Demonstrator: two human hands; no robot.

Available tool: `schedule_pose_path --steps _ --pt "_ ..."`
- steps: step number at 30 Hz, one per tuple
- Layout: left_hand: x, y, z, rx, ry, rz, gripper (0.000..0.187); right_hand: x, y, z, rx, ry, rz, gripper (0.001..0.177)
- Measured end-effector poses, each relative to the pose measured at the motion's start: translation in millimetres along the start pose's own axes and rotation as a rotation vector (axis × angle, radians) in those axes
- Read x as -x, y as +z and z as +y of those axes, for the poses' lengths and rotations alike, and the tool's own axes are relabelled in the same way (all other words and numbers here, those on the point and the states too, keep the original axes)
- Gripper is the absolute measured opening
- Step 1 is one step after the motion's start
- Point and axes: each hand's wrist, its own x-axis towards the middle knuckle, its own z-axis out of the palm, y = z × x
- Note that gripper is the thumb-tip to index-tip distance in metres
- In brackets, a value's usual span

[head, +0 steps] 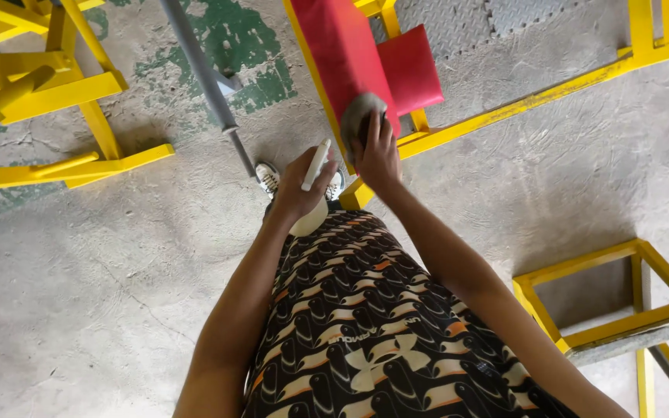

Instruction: Cleaning various parts of yellow gym equipment and weight plates using a spray bottle and cloth.

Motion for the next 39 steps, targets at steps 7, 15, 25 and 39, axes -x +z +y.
schedule_pose_path --steps 7,15,25,39 --pt "-11.5 7.4 -8.8 -0.035 0.089 0.035 0.045 5.0 -13.8 -6.1 0.147 -0.179 -0.089 0.076" --pt "-0.7 7.7 -16.0 -0.01 0.126 0.066 0.041 -55.2 -29.7 -2.8 -0.089 0.092 -0.217 0.091" --pt "51.1 -19.2 -44.3 0.086 0.076 0.321 0.038 -51.5 -36.4 -121.8 0.008 -0.25 -0.353 0.071" --pt "181.2 -73.4 -121.3 0.514 0.065 0.789 0.026 27.5 66.9 -217.5 0.017 -0.621 -0.953 0.07"
